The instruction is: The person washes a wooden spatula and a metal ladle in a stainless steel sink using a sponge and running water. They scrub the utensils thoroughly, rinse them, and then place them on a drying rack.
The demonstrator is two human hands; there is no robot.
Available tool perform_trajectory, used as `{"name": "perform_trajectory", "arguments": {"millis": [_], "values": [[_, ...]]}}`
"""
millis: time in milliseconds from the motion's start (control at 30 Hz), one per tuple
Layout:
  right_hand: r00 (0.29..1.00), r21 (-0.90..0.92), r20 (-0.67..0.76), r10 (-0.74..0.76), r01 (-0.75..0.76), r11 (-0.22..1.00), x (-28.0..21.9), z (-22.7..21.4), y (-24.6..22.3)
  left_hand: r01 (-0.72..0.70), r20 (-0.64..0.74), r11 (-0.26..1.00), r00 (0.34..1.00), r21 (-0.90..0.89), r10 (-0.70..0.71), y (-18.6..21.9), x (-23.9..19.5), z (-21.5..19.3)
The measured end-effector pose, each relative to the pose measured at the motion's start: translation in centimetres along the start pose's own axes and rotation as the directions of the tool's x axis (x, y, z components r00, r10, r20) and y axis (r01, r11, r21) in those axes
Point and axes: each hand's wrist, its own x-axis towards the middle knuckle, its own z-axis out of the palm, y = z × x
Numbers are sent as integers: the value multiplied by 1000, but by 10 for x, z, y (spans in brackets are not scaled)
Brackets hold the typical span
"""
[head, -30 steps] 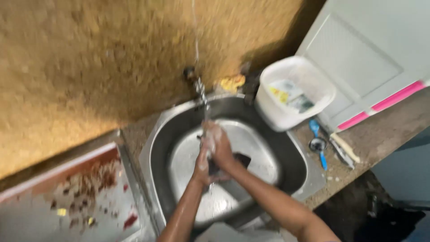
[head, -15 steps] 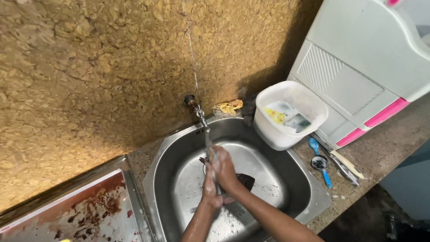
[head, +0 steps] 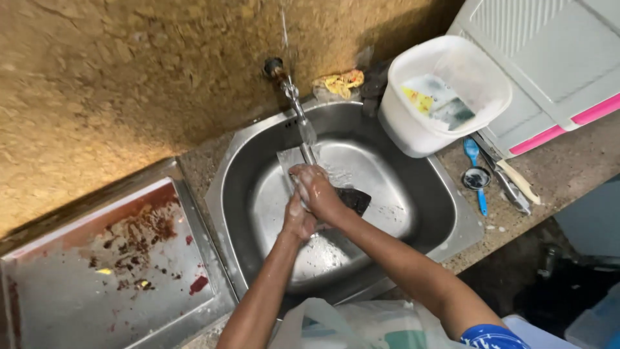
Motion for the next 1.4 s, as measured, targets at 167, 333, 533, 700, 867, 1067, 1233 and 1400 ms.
{"name": "perform_trajectory", "arguments": {"millis": [167, 333, 533, 700, 867, 1067, 1233, 1400], "values": [[992, 345, 42, 119, -126, 930, -39, -32, -42, -229, -56, 969, 973, -92, 224, -41, 81, -80], [864, 757, -125, 487, -235, 610, -84, -26, -8, -291, -142, 922, 955, -256, 262, -25, 5, -28], [409, 787, 565, 717, -5, -617, -78, -34, 42, -349, -151, 927, 932, -134, 329, -48, 27, -41], [678, 582, 78, 730, -626, 519, -63, -44, -15, -379, 12, 752, 896, 539, 444, -43, 17, -46], [579, 512, 107, 808, -729, 454, -84, -70, 1, -242, 84, 776, 968, 582, 238, -38, -7, -55], [652, 203, -84, 753, -729, 654, -126, -217, 69, -154, 53, 436, 971, 887, 235, -57, 34, -98], [840, -398, -176, 513, -538, 743, -171, -383, 140, 38, 176, -420, 871, 907, 459, -107, 97, -199], [430, 442, -346, 834, -709, 549, -149, -392, 134, 185, -91, -431, 969, 883, 229, -100, 103, -181]]}}
